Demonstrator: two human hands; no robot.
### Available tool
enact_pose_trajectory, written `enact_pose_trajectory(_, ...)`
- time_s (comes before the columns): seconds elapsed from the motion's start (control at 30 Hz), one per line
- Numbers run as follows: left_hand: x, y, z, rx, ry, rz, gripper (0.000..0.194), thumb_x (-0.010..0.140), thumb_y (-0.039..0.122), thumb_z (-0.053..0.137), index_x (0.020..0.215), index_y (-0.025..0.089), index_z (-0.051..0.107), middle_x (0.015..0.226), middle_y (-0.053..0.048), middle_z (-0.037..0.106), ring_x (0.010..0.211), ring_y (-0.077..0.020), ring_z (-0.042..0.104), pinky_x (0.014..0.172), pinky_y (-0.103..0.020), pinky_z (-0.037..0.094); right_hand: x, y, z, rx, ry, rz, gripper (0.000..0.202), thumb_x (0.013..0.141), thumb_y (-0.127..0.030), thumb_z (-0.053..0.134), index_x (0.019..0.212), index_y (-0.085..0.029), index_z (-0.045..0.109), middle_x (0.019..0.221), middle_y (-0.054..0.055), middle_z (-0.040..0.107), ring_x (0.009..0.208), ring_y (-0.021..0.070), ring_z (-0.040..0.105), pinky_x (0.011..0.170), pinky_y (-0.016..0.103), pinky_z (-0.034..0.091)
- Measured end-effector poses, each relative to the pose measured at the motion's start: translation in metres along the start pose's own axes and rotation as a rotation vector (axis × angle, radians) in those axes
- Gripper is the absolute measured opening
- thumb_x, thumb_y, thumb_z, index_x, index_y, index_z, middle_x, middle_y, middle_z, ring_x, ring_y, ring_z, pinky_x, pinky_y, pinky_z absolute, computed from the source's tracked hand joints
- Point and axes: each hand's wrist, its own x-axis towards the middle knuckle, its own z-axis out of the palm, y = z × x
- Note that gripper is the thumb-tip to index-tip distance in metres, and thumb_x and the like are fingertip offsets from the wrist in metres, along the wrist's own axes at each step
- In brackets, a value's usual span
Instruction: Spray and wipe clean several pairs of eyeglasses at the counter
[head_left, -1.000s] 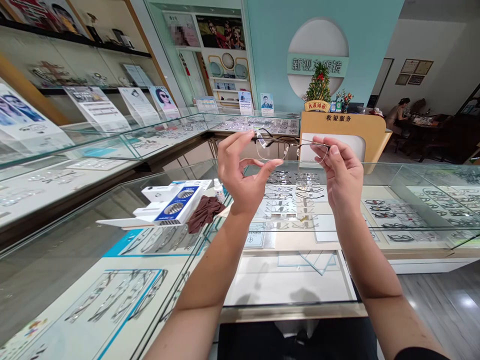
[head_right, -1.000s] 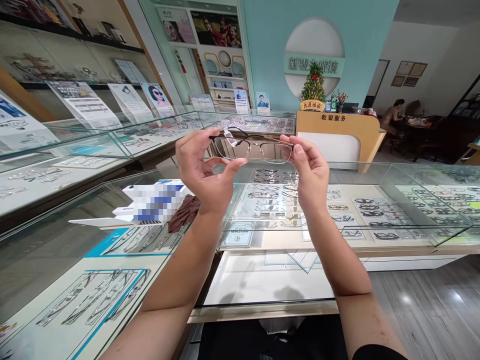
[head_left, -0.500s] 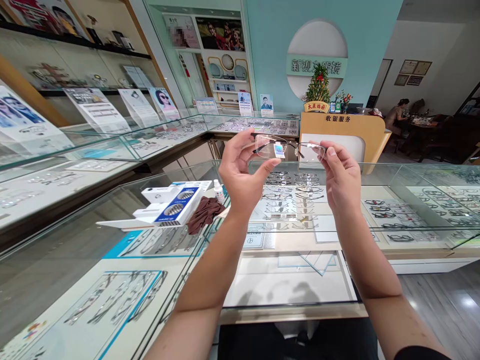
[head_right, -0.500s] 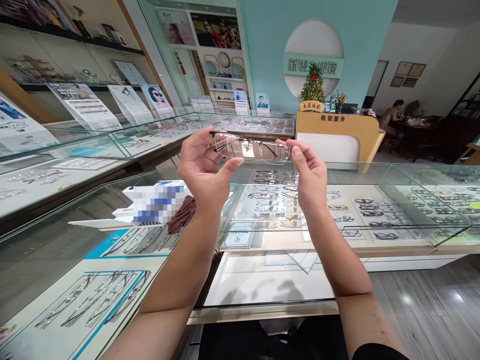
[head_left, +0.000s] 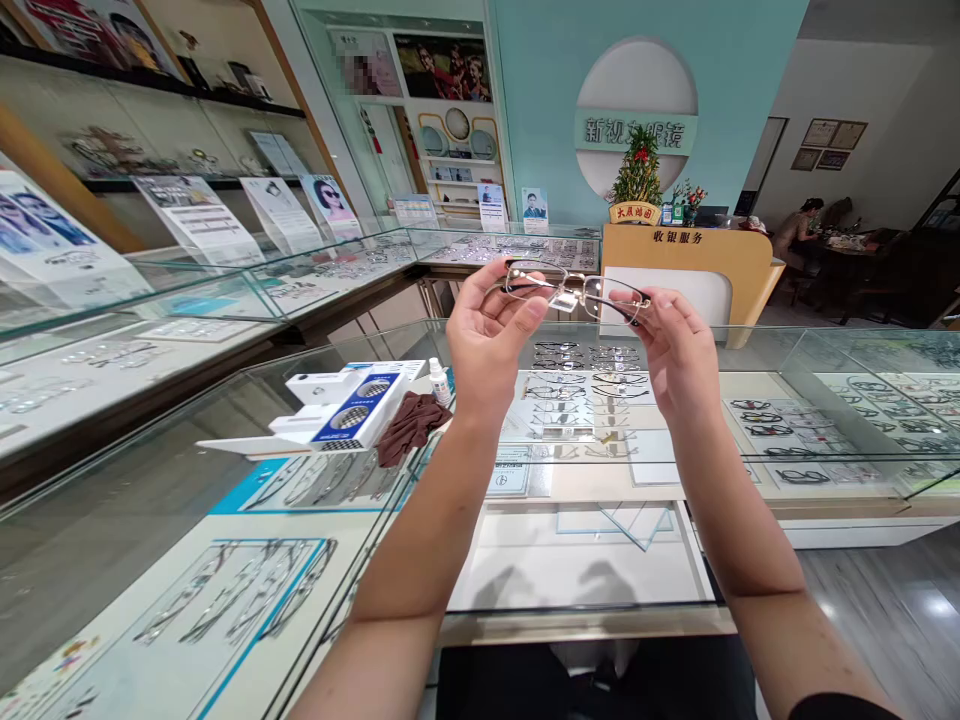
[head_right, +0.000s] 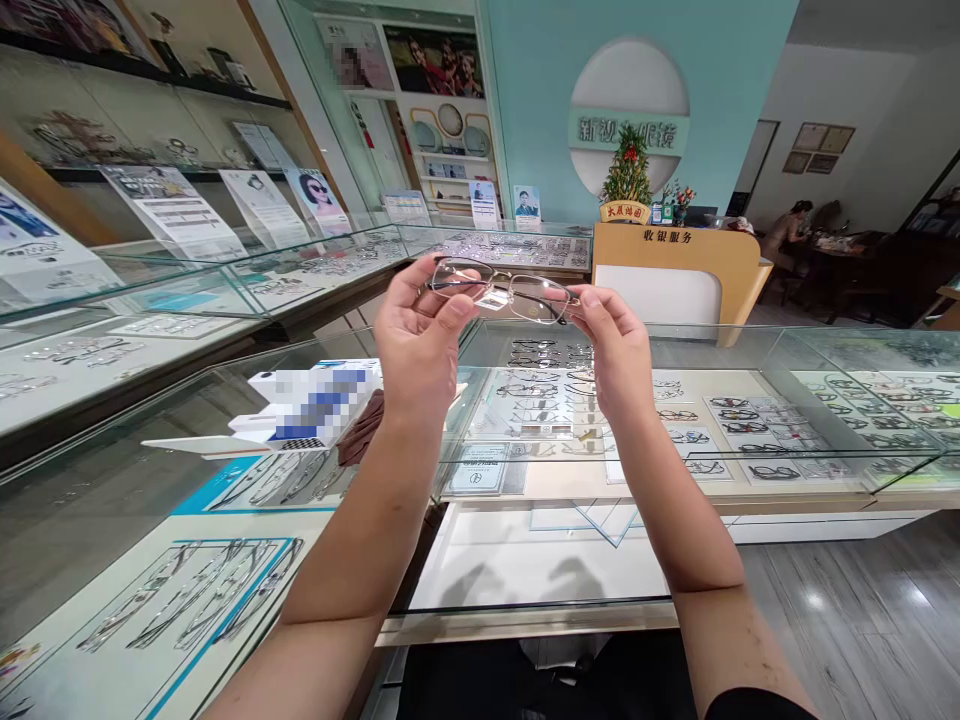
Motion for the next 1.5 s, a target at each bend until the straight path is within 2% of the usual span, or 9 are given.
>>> enact_pose_trajectory(0.23, 0.001, 0.007, 0.004, -0.366, -0.13, -0.599, 0.045, 0.084, 0.045, 0.087, 0.115, 0.016, 0.072, 0.113, -0.01, 0.08, 0.109, -0.0212, 0.079, 0.091, -0.028, 0.064, 0.003, -0.003, -0.007, -0.261, -0.329, -0.193, 0.056, 0.091, -0.057, 0.075, 0.143, -0.036, 0.07, 0.155, 0.003, 0.067, 0.154, 0.0324, 0.053, 0.129, 0.054, 0.042)
enact_pose_trajectory(0.4, -0.002, 0.003, 0.006, -0.412, -0.213, -0.703, 0.038, 0.087, 0.039, 0.083, 0.115, 0.015, 0.072, 0.117, -0.01, 0.08, 0.114, -0.0214, 0.079, 0.094, -0.028, 0.065, 0.004, 0.001, -0.005, -0.272, -0.297, -0.164, 0.043, 0.094, -0.049, 0.069, 0.134, -0.033, 0.073, 0.15, 0.004, 0.069, 0.148, 0.0296, 0.057, 0.127, 0.051, 0.043)
enact_pose_trajectory(0.5, -0.003, -0.001, -0.004, -0.383, -0.304, -0.599, 0.053, 0.082, 0.044, 0.089, 0.124, 0.017, 0.07, 0.12, -0.01, 0.08, 0.114, -0.0235, 0.079, 0.095, -0.031, 0.065, 0.008, 0.006, -0.009, -0.201, -0.256, 0.065, 0.026, 0.093, -0.045, 0.069, 0.109, -0.027, 0.078, 0.126, 0.006, 0.078, 0.125, 0.0262, 0.069, 0.116, 0.05, 0.05)
enact_pose_trajectory(0.67, -0.007, -0.008, -0.027, -0.233, -0.399, -0.377, 0.071, 0.073, 0.04, 0.099, 0.133, 0.022, 0.066, 0.12, -0.01, 0.081, 0.112, -0.0261, 0.08, 0.102, -0.04, 0.063, 0.011, 0.016, -0.01, -0.013, -0.493, 0.413, 0.03, 0.078, -0.051, 0.087, 0.084, -0.023, 0.078, 0.105, 0.005, 0.081, 0.103, 0.0201, 0.071, 0.099, 0.04, 0.054)
enact_pose_trajectory(0.9, -0.023, -0.013, -0.051, -0.139, -0.439, -0.326, 0.077, 0.071, 0.043, 0.1, 0.137, 0.024, 0.066, 0.119, -0.009, 0.08, 0.109, -0.0263, 0.081, 0.093, -0.036, 0.066, 0.008, 0.033, 0.009, 0.096, -0.599, 0.515, 0.032, 0.067, -0.049, 0.097, 0.077, -0.023, 0.083, 0.084, 0.002, 0.08, 0.084, 0.0159, 0.069, 0.088, 0.035, 0.053)
enact_pose_trajectory(1.13, -0.047, -0.004, -0.072, 0.0, -0.396, -0.257, 0.071, 0.077, 0.042, 0.097, 0.138, 0.023, 0.067, 0.119, -0.01, 0.08, 0.108, -0.0244, 0.08, 0.096, -0.036, 0.067, 0.001, 0.037, 0.025, 0.033, -0.711, 0.536, 0.033, 0.069, -0.051, 0.094, 0.079, -0.022, 0.083, 0.094, 0.005, 0.081, 0.095, 0.0205, 0.071, 0.095, 0.04, 0.053)
enact_pose_trajectory(1.23, -0.065, -0.004, -0.079, 0.153, -0.293, -0.106, 0.066, 0.083, 0.042, 0.093, 0.14, 0.024, 0.066, 0.121, -0.01, 0.079, 0.114, -0.0245, 0.079, 0.1, -0.038, 0.067, -0.001, 0.038, 0.034, -0.051, -0.683, 0.505, 0.033, 0.068, -0.051, 0.093, 0.078, -0.021, 0.081, 0.103, 0.006, 0.078, 0.096, 0.0197, 0.068, 0.089, 0.037, 0.051)
enact_pose_trajectory(1.33, -0.083, -0.001, -0.079, 0.461, -0.175, 0.146, 0.052, 0.093, 0.034, 0.084, 0.14, 0.023, 0.066, 0.128, -0.011, 0.078, 0.121, -0.024, 0.077, 0.106, -0.04, 0.065, 0.003, 0.038, 0.043, -0.25, -0.603, 0.556, 0.036, 0.073, -0.055, 0.088, 0.072, -0.021, 0.076, 0.076, 0.0, 0.065, 0.073, 0.0144, 0.054, 0.071, 0.033, 0.042)
enact_pose_trajectory(1.5, -0.097, 0.0, -0.074, 0.777, -0.264, 0.547, 0.037, 0.102, 0.013, 0.065, 0.136, 0.027, 0.068, 0.132, -0.008, 0.079, 0.13, -0.0206, 0.073, 0.111, -0.038, 0.061, 0.018, 0.041, 0.058, -0.282, -0.74, 0.686, 0.039, 0.073, -0.054, 0.083, 0.061, -0.021, 0.067, 0.059, -0.003, 0.049, 0.064, 0.0128, 0.041, 0.062, 0.033, 0.028)
